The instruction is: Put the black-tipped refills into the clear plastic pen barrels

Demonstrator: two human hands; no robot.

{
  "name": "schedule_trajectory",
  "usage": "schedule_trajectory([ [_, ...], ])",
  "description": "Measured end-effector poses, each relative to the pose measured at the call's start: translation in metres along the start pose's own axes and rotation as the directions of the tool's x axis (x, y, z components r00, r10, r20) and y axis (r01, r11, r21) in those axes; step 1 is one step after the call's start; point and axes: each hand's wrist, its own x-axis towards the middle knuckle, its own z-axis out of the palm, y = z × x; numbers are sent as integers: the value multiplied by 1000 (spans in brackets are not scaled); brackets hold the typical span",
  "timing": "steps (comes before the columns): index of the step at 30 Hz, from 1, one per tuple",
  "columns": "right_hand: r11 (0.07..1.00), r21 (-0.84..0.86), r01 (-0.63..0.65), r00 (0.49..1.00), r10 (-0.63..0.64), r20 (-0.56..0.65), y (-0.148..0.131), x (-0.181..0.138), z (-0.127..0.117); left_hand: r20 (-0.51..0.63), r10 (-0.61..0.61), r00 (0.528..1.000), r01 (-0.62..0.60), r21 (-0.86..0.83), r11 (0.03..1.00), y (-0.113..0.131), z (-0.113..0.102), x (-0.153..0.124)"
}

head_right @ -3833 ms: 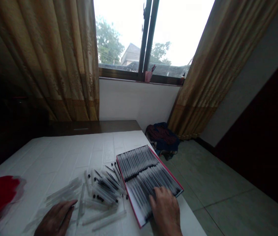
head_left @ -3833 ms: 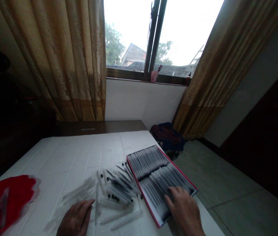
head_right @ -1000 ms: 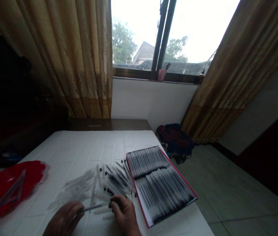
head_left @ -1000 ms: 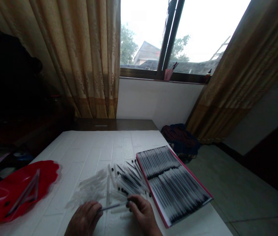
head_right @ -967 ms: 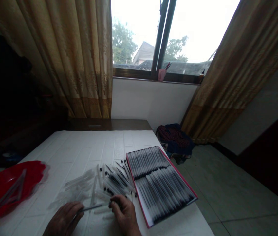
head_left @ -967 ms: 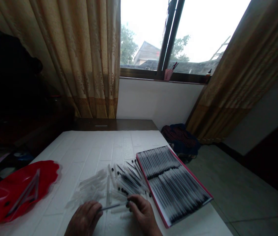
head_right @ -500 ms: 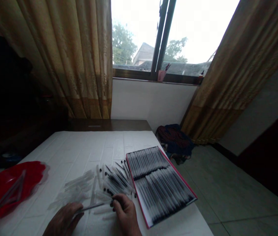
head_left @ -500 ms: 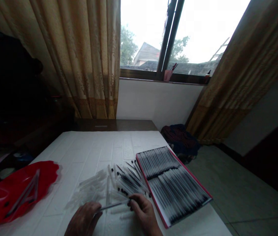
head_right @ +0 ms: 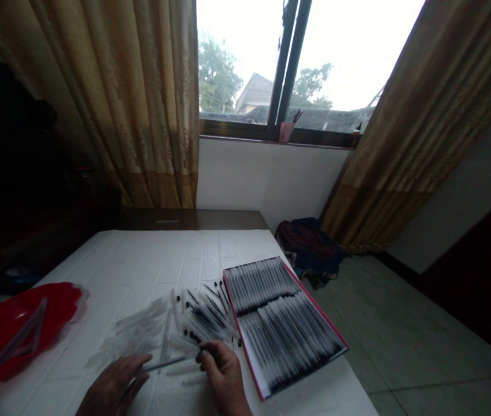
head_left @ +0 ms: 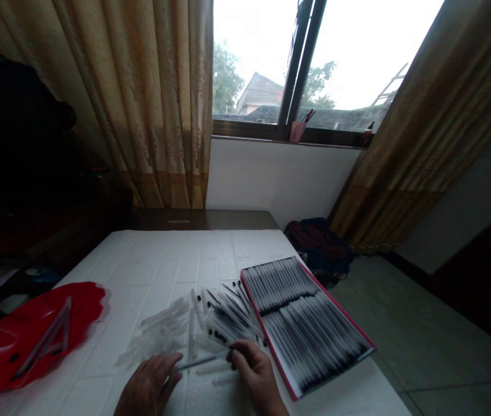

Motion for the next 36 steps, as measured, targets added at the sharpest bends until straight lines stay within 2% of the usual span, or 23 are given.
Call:
schedule_trajectory([
  [6, 1000, 3, -3, 1000, 3, -12, -1, -1, 1, -32, -17, 999, 15, -36, 999, 0, 1, 2],
  [11, 1000, 9, -11, 999, 11, -34, -1, -1, 2, 14, -29, 999, 29, -25, 999, 2, -2, 5],
  [17, 1000, -4, -24, 1000, 24, -15, -2, -1, 1, 3, 8, 1000, -8, -25, 1000, 2, -4, 6],
  [23, 999, -21, -27, 1000, 27, -10, -4, 0, 1, -26, -7, 1000, 5, -96, 995, 3, -5, 8],
  [31, 999, -34, -28, 999, 26, -46, -6, -2, 1, 48, -49, 998, 53, -71, 996, 3, -6, 6],
  [36, 999, -41, -35, 999, 34, -30, -7, -2, 0, -11, -37, 999, 36, -60, 998, 1, -2, 0],
])
